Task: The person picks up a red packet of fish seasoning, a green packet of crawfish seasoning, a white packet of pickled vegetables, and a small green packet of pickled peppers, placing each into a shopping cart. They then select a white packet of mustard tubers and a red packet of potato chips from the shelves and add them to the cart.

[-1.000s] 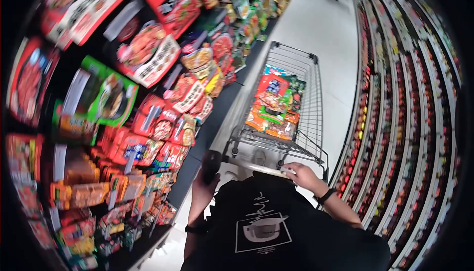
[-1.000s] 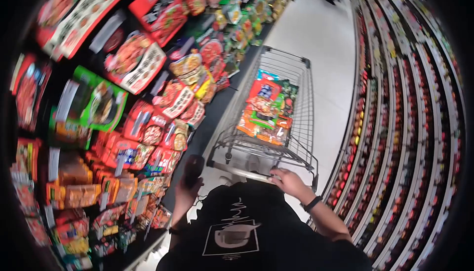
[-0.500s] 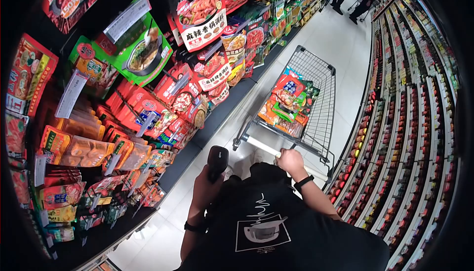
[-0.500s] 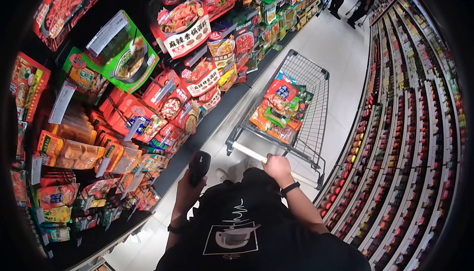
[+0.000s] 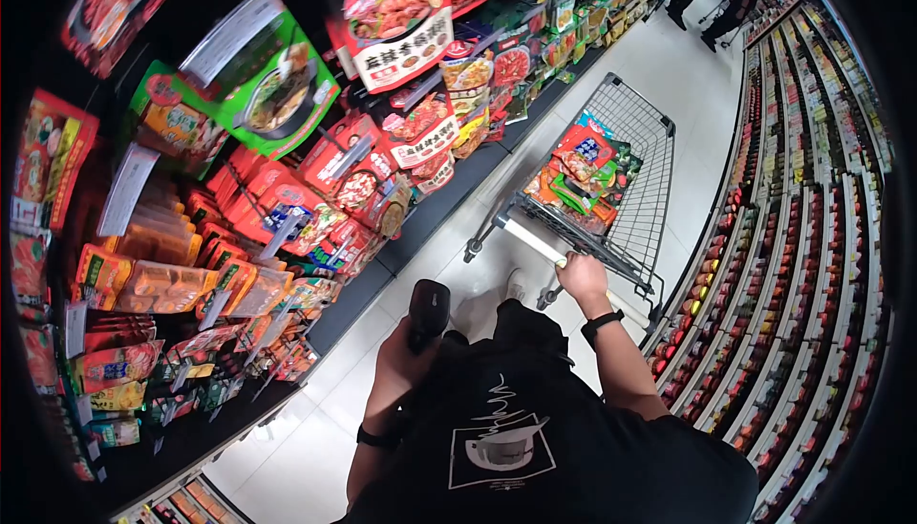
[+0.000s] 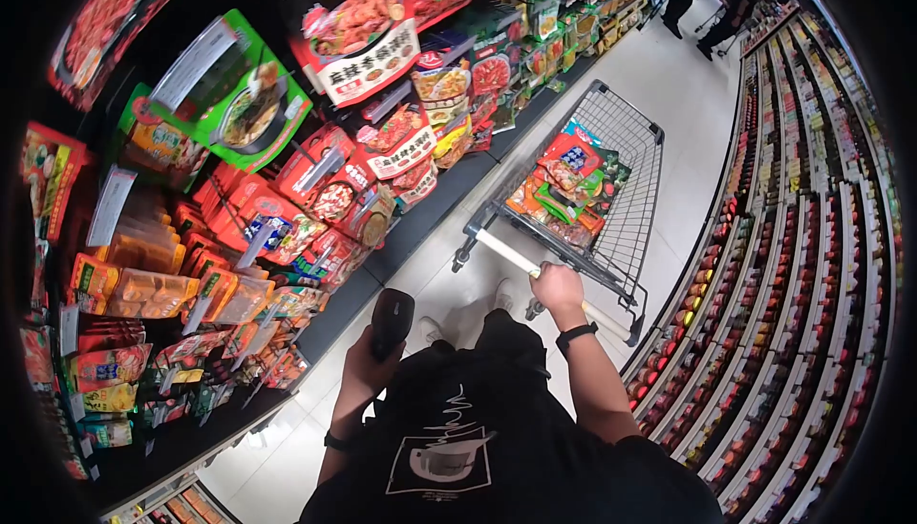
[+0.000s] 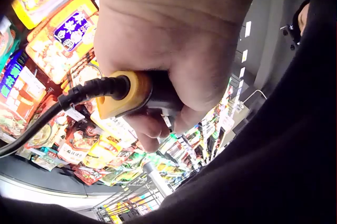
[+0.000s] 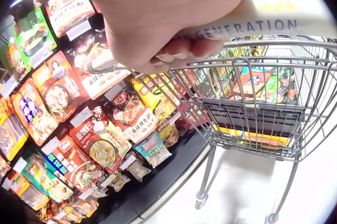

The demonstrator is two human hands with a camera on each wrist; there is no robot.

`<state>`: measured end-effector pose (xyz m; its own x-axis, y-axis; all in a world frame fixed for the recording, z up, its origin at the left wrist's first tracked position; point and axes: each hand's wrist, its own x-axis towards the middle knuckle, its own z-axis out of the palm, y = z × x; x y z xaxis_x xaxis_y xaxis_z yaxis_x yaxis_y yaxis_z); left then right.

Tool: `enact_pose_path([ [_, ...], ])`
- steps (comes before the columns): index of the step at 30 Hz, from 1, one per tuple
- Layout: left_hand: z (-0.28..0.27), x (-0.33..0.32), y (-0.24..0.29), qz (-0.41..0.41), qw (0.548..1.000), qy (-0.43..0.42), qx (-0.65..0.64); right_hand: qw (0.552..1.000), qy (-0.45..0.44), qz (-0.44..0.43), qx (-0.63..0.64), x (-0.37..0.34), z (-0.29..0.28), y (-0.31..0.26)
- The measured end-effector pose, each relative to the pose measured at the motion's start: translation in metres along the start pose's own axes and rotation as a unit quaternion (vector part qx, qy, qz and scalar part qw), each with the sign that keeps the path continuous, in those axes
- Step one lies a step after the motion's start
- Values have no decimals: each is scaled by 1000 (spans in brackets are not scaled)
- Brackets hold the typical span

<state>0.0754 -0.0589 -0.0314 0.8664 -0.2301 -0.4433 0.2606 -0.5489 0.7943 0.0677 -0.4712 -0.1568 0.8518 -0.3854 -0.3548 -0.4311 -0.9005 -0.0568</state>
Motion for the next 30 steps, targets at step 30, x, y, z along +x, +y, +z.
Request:
enact_pose_path([
  [30,140,104,160,45,996,71,30,978,26,-94,182,146,-68,141],
])
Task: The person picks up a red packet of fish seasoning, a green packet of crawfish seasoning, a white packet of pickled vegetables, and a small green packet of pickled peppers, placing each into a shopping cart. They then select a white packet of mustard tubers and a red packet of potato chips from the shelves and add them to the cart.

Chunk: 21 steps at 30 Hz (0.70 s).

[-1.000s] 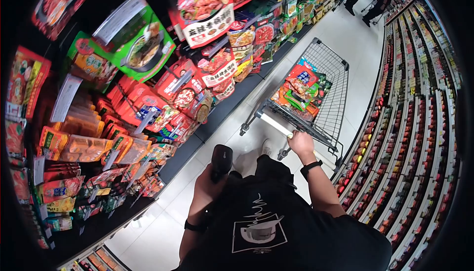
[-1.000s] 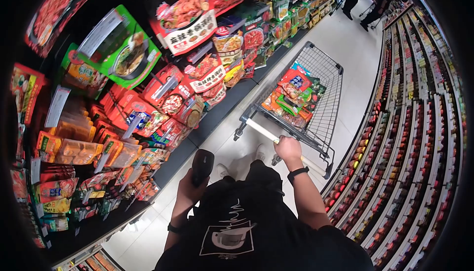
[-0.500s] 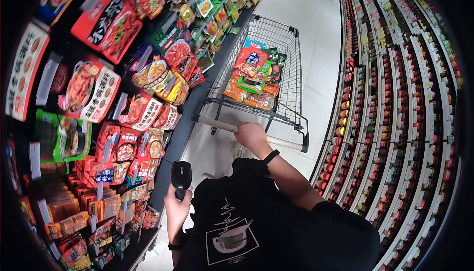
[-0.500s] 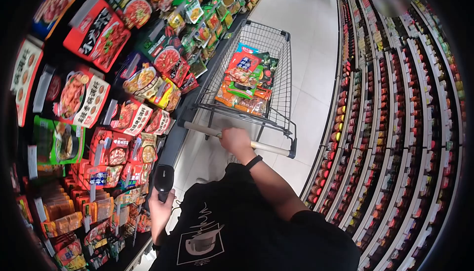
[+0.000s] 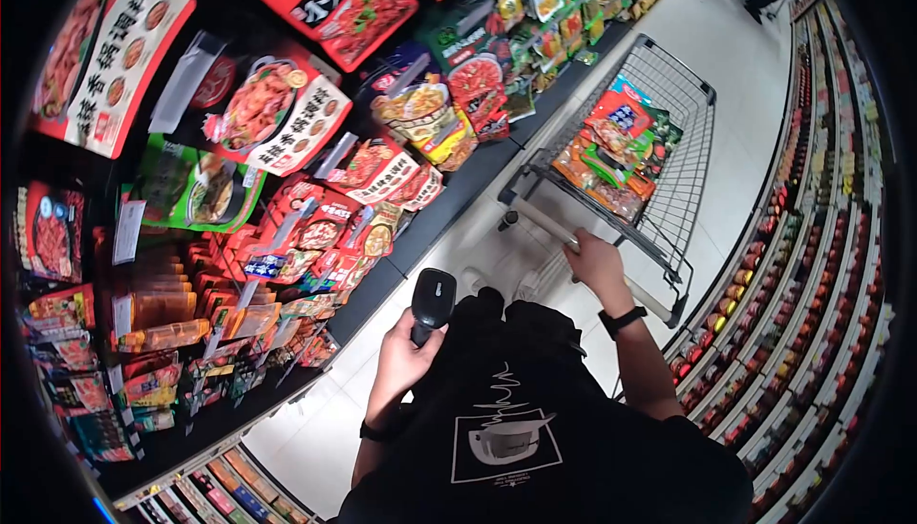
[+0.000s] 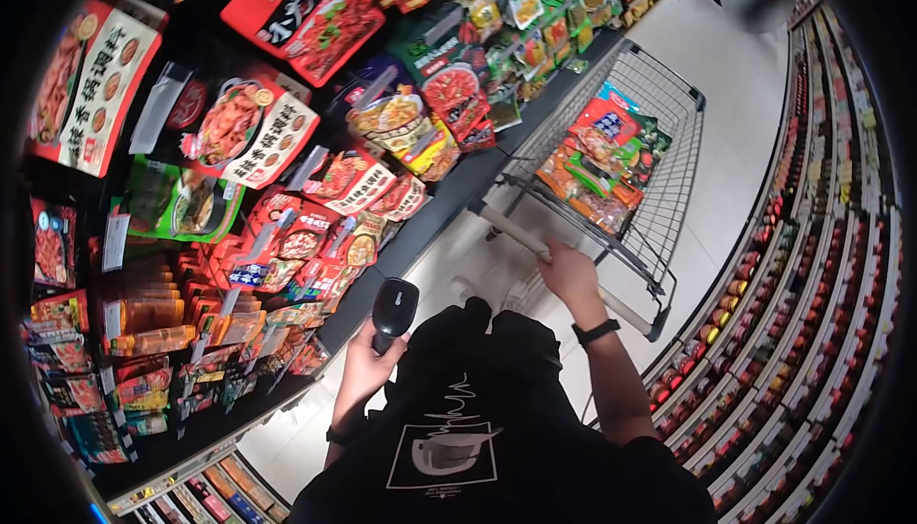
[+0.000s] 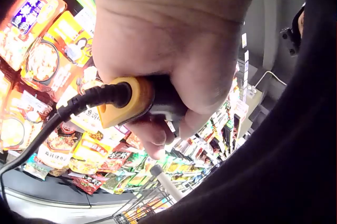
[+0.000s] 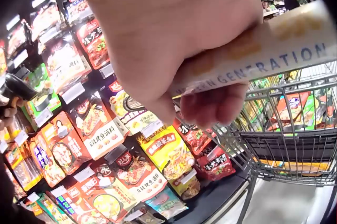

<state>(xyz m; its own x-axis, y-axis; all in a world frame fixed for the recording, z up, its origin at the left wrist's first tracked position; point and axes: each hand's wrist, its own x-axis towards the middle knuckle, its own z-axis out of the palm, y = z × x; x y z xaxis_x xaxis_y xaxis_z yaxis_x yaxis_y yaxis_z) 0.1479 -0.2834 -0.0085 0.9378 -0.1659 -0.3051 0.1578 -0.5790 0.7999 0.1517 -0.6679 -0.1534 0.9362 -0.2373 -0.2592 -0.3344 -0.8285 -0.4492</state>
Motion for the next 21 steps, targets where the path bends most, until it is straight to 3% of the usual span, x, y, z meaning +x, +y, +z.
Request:
enact_pose_path([
  [7,-34,19,-17,2,1000,27,-13,994,-97,-14,-52,15,-6,13],
  [14,-70,34,-45,0,997,62,-46,940,-228,-42,-250,30,-37,-18],
  [19,-93,37,-58,-30,996,66,-45,916,-146,-73,-366,48,-59,-68],
  [21,-97,36,-63,-40,996,70,-45,927,-148,-83,-335,72,-68,-119],
])
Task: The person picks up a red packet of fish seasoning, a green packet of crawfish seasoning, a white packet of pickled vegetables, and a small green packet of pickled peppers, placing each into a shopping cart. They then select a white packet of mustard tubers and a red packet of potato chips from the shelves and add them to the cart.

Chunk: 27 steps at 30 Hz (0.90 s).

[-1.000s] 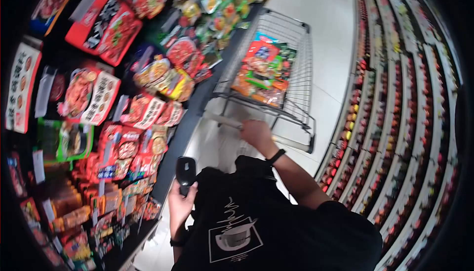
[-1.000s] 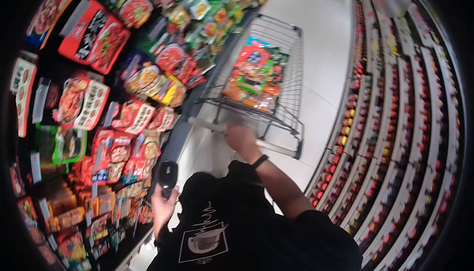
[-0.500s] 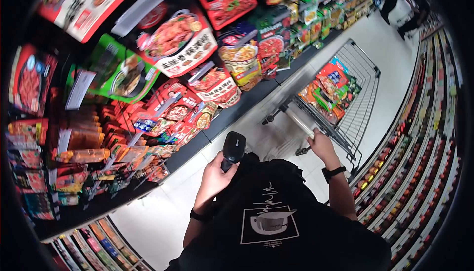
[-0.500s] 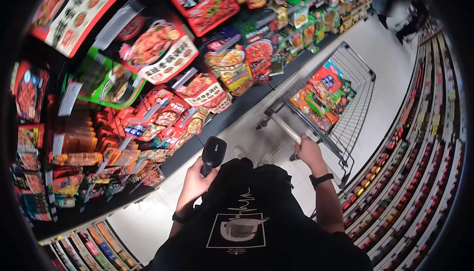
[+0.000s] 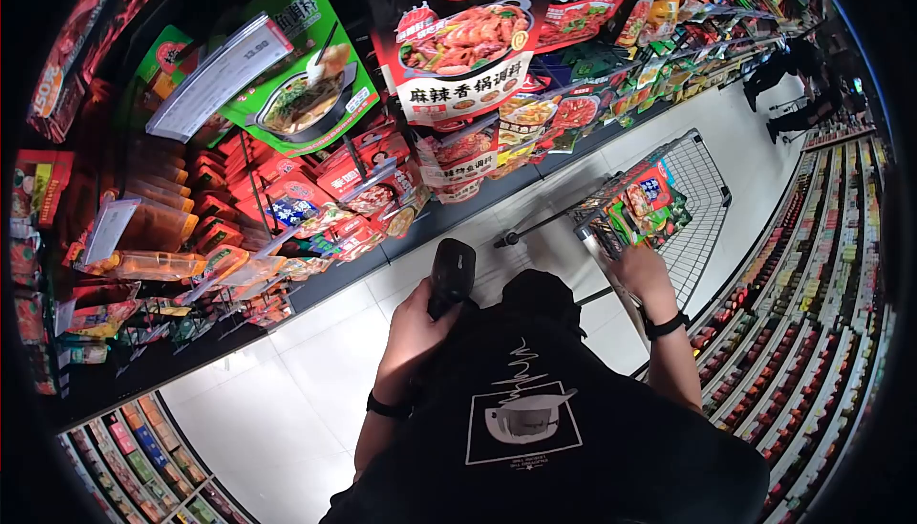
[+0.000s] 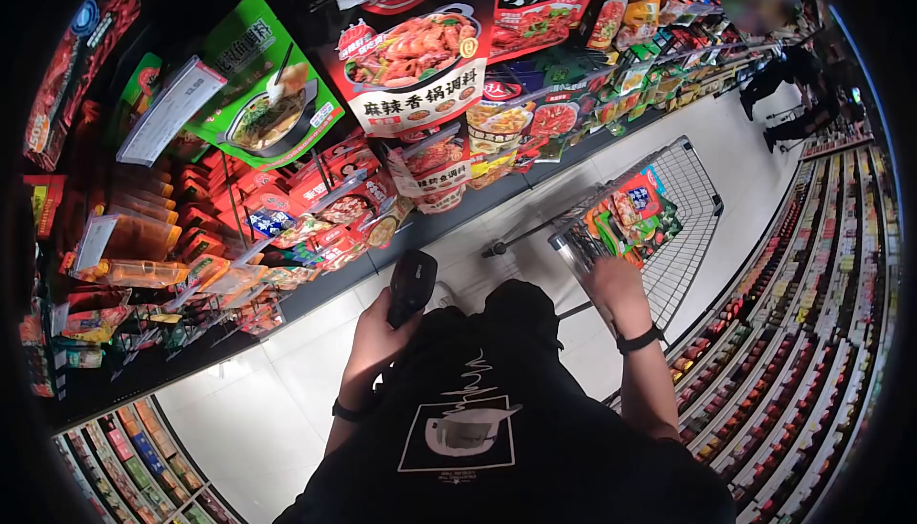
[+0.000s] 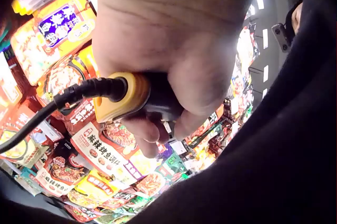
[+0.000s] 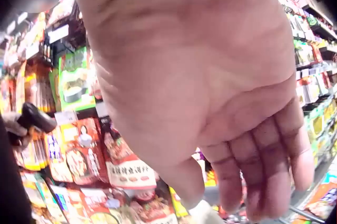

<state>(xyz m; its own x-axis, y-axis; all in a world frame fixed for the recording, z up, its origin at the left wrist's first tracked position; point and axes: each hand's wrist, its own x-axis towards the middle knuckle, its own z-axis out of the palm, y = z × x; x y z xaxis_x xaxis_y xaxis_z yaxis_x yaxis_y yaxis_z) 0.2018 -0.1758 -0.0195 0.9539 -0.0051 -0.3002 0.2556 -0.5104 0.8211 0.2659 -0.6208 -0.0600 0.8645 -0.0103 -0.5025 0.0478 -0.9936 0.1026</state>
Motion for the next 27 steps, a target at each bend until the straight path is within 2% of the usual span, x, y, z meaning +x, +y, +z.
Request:
enact_pose_path([
  [1,-2,0,-1,-4,1000,3,2,1000,4,-7,17,8,-25,-18],
  [4,2,-3,-10,22,998,49,-14,952,57,-163,253,43,-70,-76],
  [5,3,-2,-10,24,998,64,-14,923,66,-222,309,66,-68,-93],
  [7,6,-8,-10,18,995,93,-13,871,16,-292,395,116,-56,-131],
  [9,5,-15,3,-24,995,97,-24,862,-10,-342,375,145,-65,-175],
  [11,10,-27,10,-47,990,129,-23,807,19,-410,424,192,-36,-220],
  [13,20,-36,13,-37,985,168,-33,813,6,-392,430,214,-30,-258],
  [15,28,-47,18,-40,980,195,-27,814,29,-375,442,221,-27,-287],
  [18,44,-62,16,-49,969,240,-26,799,154,-376,443,230,-30,-315],
  [21,54,-76,20,-65,961,266,-28,854,116,-315,399,203,-70,-326],
  [22,56,-80,19,-82,959,270,-32,863,127,-294,392,209,-66,-334],
  [26,61,-99,18,-141,947,285,-48,888,137,-268,348,226,-65,-360],
  [27,61,-104,19,-154,944,288,-52,878,139,-263,374,228,-68,-364],
])
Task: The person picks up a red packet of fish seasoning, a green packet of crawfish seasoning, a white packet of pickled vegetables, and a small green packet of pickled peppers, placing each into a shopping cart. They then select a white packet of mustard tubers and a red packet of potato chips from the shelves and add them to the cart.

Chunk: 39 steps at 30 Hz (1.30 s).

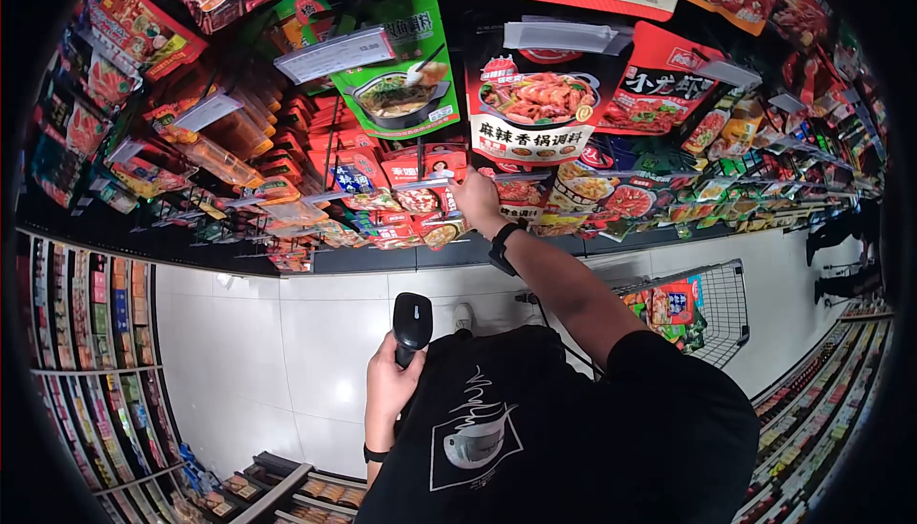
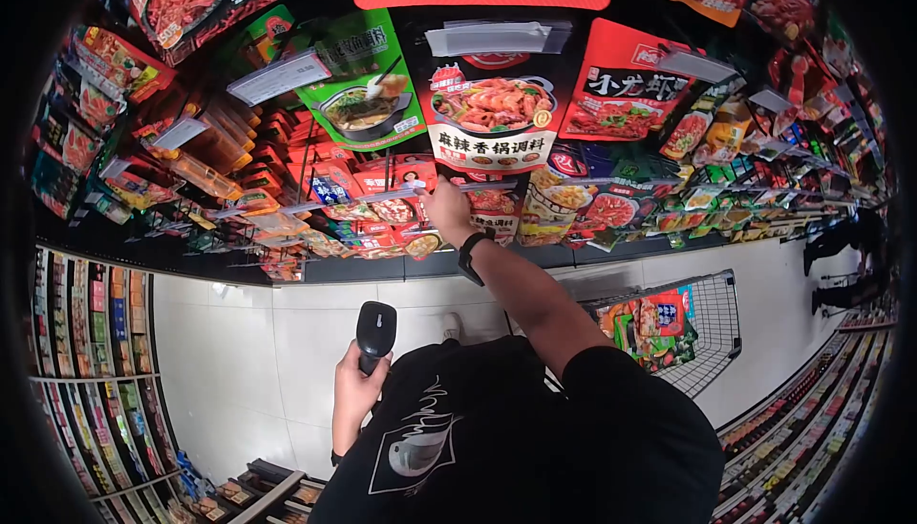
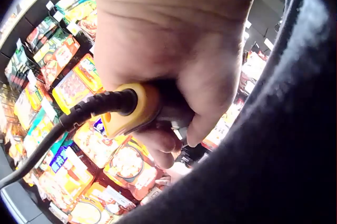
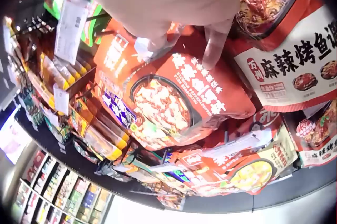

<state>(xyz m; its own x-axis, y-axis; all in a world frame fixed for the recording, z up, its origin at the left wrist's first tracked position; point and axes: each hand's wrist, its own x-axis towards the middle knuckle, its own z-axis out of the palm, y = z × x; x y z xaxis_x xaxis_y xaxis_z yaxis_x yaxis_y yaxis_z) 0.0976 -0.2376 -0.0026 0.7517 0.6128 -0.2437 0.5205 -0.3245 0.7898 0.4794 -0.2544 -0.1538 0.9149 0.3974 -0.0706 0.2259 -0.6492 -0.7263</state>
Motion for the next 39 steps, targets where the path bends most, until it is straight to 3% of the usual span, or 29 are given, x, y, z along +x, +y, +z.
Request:
enact_pose_path([
  [2,-2,-6,-7,0,1000,22,-8,998,25,10,50,7,-1,-2],
  [7,-8,-9,-15,-23,999,43,0,996,77,34,0,28,7,-6],
  [10,-12,-8,-14,-26,999,43,3,998,42,39,-20,38,7,-11],
  [18,-19,-8,-19,-21,999,43,19,992,58,110,-2,70,29,-9],
  [23,-22,-5,-26,-9,999,43,28,995,85,-13,40,40,35,13],
  [26,-24,0,-23,-4,999,31,28,989,22,-71,129,40,77,68],
  [30,-27,10,-21,25,999,15,17,987,-33,-49,149,23,78,78],
  [36,-31,31,-17,16,998,-48,32,934,-74,-42,347,-32,20,38],
  [39,-27,48,-22,97,994,-46,33,911,-113,-51,392,-54,-9,21],
])
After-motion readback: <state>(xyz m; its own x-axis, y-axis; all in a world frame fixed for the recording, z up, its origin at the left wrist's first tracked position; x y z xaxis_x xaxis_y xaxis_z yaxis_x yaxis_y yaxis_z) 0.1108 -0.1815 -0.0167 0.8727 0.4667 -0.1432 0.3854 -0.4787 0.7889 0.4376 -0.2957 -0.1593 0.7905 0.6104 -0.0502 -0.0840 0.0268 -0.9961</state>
